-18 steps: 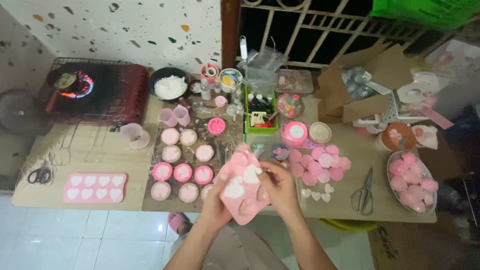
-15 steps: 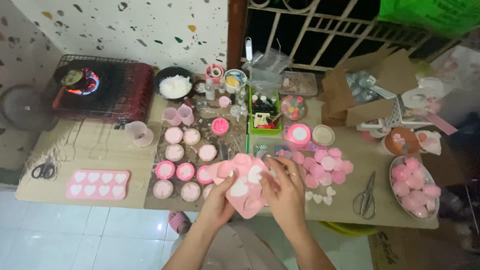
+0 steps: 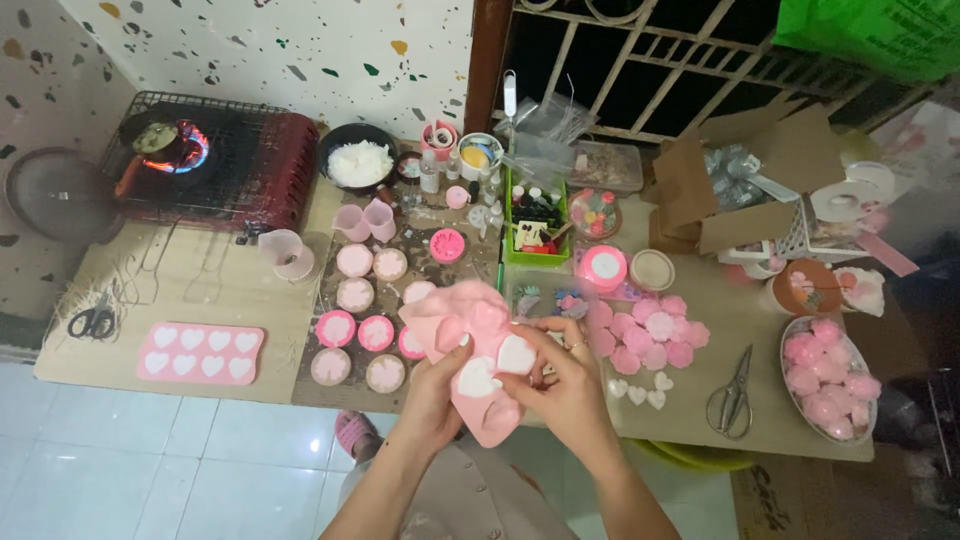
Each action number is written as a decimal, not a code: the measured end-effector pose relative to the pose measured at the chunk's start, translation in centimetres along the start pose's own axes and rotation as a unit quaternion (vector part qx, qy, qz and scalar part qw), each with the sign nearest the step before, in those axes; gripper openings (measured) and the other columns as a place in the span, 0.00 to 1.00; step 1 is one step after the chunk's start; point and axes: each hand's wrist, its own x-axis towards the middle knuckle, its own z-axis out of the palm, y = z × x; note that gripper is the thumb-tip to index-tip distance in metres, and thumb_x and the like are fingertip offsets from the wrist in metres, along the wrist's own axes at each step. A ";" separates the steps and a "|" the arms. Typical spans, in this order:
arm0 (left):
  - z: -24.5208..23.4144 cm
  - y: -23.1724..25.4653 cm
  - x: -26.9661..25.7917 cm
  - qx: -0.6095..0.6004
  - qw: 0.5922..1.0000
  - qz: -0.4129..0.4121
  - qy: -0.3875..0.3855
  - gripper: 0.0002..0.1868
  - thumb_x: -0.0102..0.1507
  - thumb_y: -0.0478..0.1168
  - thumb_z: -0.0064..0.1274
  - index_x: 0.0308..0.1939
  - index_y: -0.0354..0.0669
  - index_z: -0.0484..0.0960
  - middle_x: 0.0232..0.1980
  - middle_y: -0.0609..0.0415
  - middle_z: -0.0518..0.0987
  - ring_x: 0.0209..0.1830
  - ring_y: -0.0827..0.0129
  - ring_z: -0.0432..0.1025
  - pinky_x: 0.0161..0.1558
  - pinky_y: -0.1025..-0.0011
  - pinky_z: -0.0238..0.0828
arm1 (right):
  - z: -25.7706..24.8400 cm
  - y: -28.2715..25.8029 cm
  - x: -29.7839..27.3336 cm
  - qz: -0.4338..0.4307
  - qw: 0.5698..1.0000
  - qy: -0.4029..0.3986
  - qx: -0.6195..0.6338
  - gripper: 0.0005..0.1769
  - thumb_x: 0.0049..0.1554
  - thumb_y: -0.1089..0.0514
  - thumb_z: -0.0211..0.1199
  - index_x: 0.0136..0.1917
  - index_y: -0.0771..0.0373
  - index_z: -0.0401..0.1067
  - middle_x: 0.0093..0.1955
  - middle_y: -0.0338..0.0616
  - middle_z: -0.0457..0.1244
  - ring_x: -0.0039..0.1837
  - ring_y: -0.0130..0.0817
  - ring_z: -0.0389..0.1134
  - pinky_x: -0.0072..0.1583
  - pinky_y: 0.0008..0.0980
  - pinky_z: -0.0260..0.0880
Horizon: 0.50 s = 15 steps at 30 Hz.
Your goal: Preparing and demolding wax shapes for candle making at a workbench.
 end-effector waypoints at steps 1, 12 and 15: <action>0.0 0.1 -0.1 0.000 1.000 -0.001 0.000 0.23 0.66 0.42 0.52 0.62 0.32 0.73 0.57 0.44 0.81 0.55 0.58 0.78 0.55 0.59 0.76 | -0.1 -0.2 0.1 0.001 1.000 0.000 0.000 0.33 0.42 0.65 0.79 0.62 0.59 0.76 0.58 0.39 0.61 0.36 0.21 0.63 0.40 0.23 0.74; -2.0 -0.1 0.7 -0.086 0.987 -0.122 -0.059 0.25 0.64 0.42 0.54 0.63 0.33 0.73 0.57 0.43 0.80 0.55 0.56 0.77 0.56 0.58 0.75 | -0.6 0.5 -0.2 0.037 0.992 -0.058 0.106 0.33 0.43 0.68 0.75 0.63 0.61 0.74 0.57 0.39 0.61 0.48 0.23 0.69 0.40 0.23 0.79; -1.7 0.6 0.7 -0.026 0.993 -0.111 -0.025 0.25 0.61 0.38 0.57 0.61 0.32 0.74 0.57 0.44 0.81 0.55 0.57 0.78 0.58 0.59 0.76 | -0.5 5.4 -1.6 0.198 0.936 -0.064 0.282 0.24 0.55 0.67 0.66 0.65 0.61 0.73 0.40 0.40 0.67 0.34 0.22 0.64 0.34 0.22 0.66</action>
